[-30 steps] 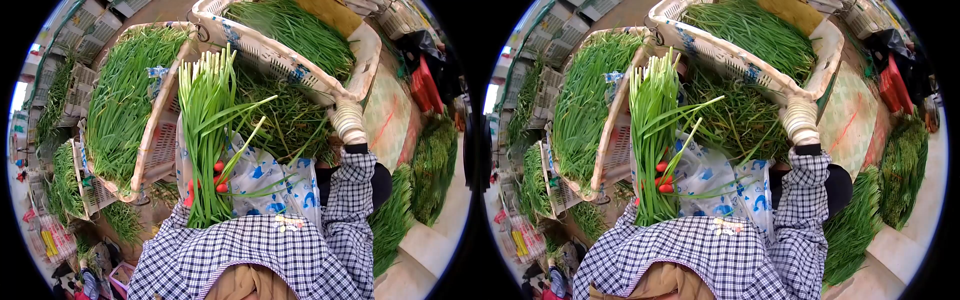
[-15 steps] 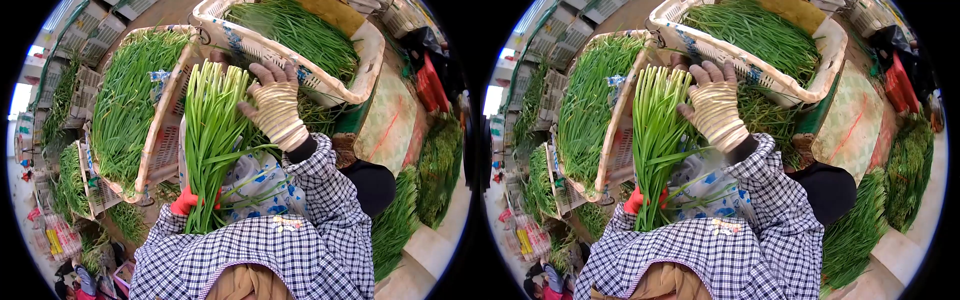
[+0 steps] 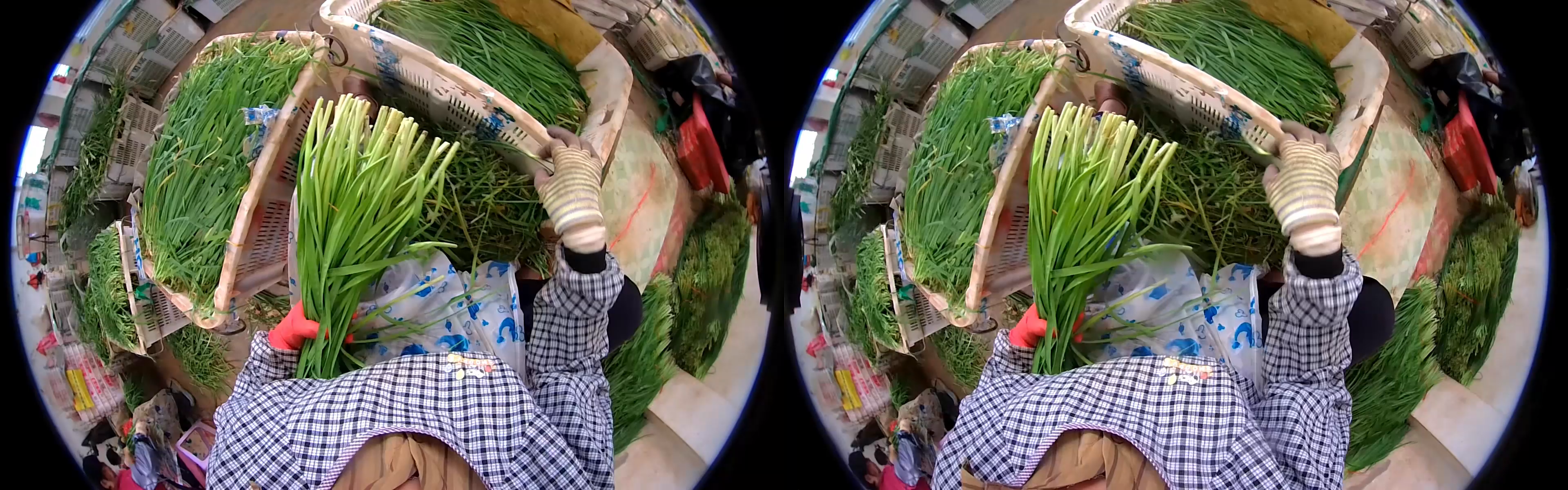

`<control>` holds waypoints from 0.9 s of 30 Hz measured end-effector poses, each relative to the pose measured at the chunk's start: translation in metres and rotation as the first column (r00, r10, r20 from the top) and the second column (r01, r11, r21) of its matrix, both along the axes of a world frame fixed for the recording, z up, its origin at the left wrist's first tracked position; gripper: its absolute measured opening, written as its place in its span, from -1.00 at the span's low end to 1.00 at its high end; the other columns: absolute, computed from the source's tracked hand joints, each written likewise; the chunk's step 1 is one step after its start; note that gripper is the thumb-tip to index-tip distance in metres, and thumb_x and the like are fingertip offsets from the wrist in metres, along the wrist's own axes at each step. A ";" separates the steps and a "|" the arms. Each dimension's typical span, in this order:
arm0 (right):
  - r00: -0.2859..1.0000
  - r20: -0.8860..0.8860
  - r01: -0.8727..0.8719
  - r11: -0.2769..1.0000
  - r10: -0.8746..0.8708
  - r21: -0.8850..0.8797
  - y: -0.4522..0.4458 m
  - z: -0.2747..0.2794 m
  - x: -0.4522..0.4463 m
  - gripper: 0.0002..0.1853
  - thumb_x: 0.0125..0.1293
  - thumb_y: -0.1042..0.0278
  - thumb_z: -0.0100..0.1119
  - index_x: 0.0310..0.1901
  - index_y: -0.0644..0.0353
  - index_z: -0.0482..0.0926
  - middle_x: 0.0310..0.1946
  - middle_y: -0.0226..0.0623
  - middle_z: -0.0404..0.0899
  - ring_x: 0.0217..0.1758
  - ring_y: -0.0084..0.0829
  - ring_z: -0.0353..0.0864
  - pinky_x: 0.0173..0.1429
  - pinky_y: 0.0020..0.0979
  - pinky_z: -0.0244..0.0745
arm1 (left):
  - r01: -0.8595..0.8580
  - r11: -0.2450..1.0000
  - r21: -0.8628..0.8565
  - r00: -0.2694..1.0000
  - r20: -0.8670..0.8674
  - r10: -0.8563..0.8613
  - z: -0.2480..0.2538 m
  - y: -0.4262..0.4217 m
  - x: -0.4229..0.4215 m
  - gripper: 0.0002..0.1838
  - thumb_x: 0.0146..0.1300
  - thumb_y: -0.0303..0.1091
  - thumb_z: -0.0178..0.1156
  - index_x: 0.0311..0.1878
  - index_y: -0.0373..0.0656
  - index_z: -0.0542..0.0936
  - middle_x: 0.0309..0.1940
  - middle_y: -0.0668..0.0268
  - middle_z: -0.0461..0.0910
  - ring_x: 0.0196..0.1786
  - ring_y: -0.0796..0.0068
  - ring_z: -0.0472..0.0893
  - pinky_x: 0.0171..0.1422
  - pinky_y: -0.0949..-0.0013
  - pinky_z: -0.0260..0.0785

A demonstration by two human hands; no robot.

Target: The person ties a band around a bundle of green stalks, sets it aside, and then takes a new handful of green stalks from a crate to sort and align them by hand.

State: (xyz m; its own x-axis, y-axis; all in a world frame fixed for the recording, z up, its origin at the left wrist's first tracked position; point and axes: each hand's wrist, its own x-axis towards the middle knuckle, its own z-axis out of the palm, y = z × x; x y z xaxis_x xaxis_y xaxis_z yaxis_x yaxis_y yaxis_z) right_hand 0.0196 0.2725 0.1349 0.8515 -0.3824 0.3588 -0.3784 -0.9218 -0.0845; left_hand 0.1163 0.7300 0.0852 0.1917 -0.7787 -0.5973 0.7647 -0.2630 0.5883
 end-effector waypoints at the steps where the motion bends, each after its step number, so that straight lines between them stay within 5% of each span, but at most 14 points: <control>1: 0.987 0.139 -0.091 0.990 0.076 0.106 0.015 0.015 0.005 -0.79 -0.02 0.41 0.31 -0.27 0.09 0.66 0.01 -0.25 0.58 0.08 -0.15 0.51 0.29 -0.06 0.30 | 0.009 1.000 0.000 1.000 -0.005 -0.009 0.001 -0.001 0.002 -0.29 -0.08 -0.47 0.48 0.22 -0.28 0.45 0.00 0.12 0.59 -0.02 0.19 0.64 0.01 0.08 0.61; 3: 0.922 0.297 -0.340 0.889 0.250 0.307 0.045 0.044 0.018 -0.80 0.02 0.35 0.33 -0.25 0.05 0.67 0.08 -0.25 0.55 0.18 -0.17 0.46 0.37 -0.09 0.24 | 0.030 0.999 -0.010 1.000 -0.006 -0.030 0.004 -0.002 0.005 -0.29 -0.08 -0.49 0.47 0.22 -0.28 0.45 0.00 0.11 0.59 -0.03 0.18 0.65 -0.01 0.10 0.61; 4: 0.904 0.250 -0.404 0.885 0.347 0.232 0.056 0.044 0.028 -0.79 0.07 0.25 0.31 -0.24 0.06 0.68 0.11 -0.24 0.54 0.24 -0.16 0.42 0.42 -0.05 0.16 | 0.006 0.999 0.047 0.997 0.074 -0.010 0.018 -0.015 0.001 -0.32 -0.18 -0.23 0.58 0.03 -0.32 0.53 -0.25 0.15 0.59 -0.28 0.29 0.61 -0.17 0.15 0.60; 8: 0.864 -0.097 -0.490 0.870 0.493 0.058 0.080 0.020 0.058 -0.58 0.17 -0.11 0.17 -0.12 0.03 0.72 0.30 -0.15 0.39 0.42 -0.10 0.24 0.52 0.12 -0.15 | 0.038 0.999 -0.017 0.989 0.142 -0.035 0.018 -0.012 0.000 -0.30 -0.17 -0.25 0.58 0.07 -0.31 0.52 -0.26 0.14 0.60 -0.30 0.25 0.62 -0.18 0.15 0.58; 12: 0.832 -0.118 -0.508 0.829 0.542 0.233 0.087 0.001 0.061 -0.69 0.11 -0.03 0.25 -0.20 -0.10 0.75 0.33 -0.16 0.34 0.45 -0.06 0.18 0.51 0.18 -0.18 | 0.023 0.999 0.032 0.979 0.203 -0.030 0.019 -0.004 -0.005 -0.29 -0.17 -0.30 0.57 0.10 -0.32 0.51 -0.24 0.13 0.61 -0.25 0.21 0.64 -0.16 0.15 0.59; 14: 0.857 -0.232 -0.404 0.879 0.461 0.255 0.091 0.002 0.055 -0.72 0.07 0.00 0.31 -0.20 -0.16 0.75 0.33 -0.16 0.35 0.45 -0.04 0.18 0.50 0.23 -0.21 | 0.054 0.998 0.035 0.989 0.134 -0.058 0.012 0.003 -0.005 -0.32 -0.14 -0.49 0.42 0.17 -0.32 0.46 -0.13 0.16 0.65 -0.17 0.31 0.68 -0.05 0.23 0.59; 18: 0.918 -0.167 -0.327 0.924 0.360 0.197 0.105 -0.017 0.046 -0.65 -0.04 -0.04 0.38 -0.15 -0.28 0.71 0.38 -0.24 0.31 0.46 -0.07 0.18 0.52 0.21 -0.23 | -0.005 0.997 0.075 0.998 0.067 0.000 0.015 0.000 -0.009 -0.36 -0.13 -0.49 0.43 0.13 -0.34 0.49 -0.17 0.16 0.66 -0.18 0.30 0.68 -0.05 0.24 0.59; 19: 0.893 -0.297 -0.308 0.941 0.338 0.142 0.110 -0.016 0.046 -0.62 -0.02 -0.07 0.37 -0.10 -0.30 0.69 0.40 -0.24 0.28 0.46 -0.07 0.17 0.52 0.22 -0.24 | 0.015 0.997 0.078 0.997 0.072 -0.021 0.010 0.004 -0.007 -0.37 -0.14 -0.49 0.43 0.11 -0.34 0.50 -0.18 0.16 0.66 -0.19 0.30 0.69 -0.06 0.23 0.59; 23: 0.850 -0.320 -0.332 0.898 0.418 0.289 0.122 -0.041 0.048 -0.69 0.03 -0.08 0.36 -0.18 -0.25 0.74 0.39 -0.25 0.31 0.49 -0.08 0.13 0.52 0.24 -0.32 | 0.081 0.986 0.146 0.985 0.142 -0.101 0.017 0.003 -0.005 -0.38 -0.14 -0.48 0.44 0.09 -0.35 0.51 -0.21 0.14 0.66 -0.22 0.28 0.70 -0.07 0.21 0.59; 25: 0.853 -0.180 -0.341 0.783 0.491 0.520 0.117 -0.053 0.047 -0.71 0.04 -0.07 0.35 -0.19 -0.26 0.74 0.35 -0.34 0.36 0.47 -0.13 0.15 0.51 0.10 -0.23 | 0.068 0.987 0.147 0.989 0.119 -0.086 0.008 0.013 -0.004 -0.37 -0.13 -0.47 0.44 0.10 -0.35 0.51 -0.19 0.14 0.66 -0.21 0.28 0.69 -0.06 0.21 0.59; 27: 0.865 0.007 -0.421 0.720 0.501 0.552 0.115 -0.067 0.044 -0.79 0.10 0.03 0.35 -0.22 -0.26 0.75 0.31 -0.36 0.40 0.45 -0.17 0.18 0.51 0.03 -0.19 | 0.056 0.987 0.149 0.993 0.095 -0.071 0.005 0.020 -0.006 -0.37 -0.13 -0.46 0.45 0.11 -0.35 0.51 -0.17 0.14 0.66 -0.20 0.29 0.69 -0.06 0.21 0.58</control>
State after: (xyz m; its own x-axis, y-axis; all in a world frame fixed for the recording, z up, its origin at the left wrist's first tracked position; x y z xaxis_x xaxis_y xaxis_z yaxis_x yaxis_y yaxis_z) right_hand 0.0632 0.3872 0.0679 0.9954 -0.0211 0.0937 0.0375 -0.8126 -0.5817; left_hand 0.1099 0.7502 0.0905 0.2088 -0.6975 -0.6855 0.6835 -0.3972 0.6124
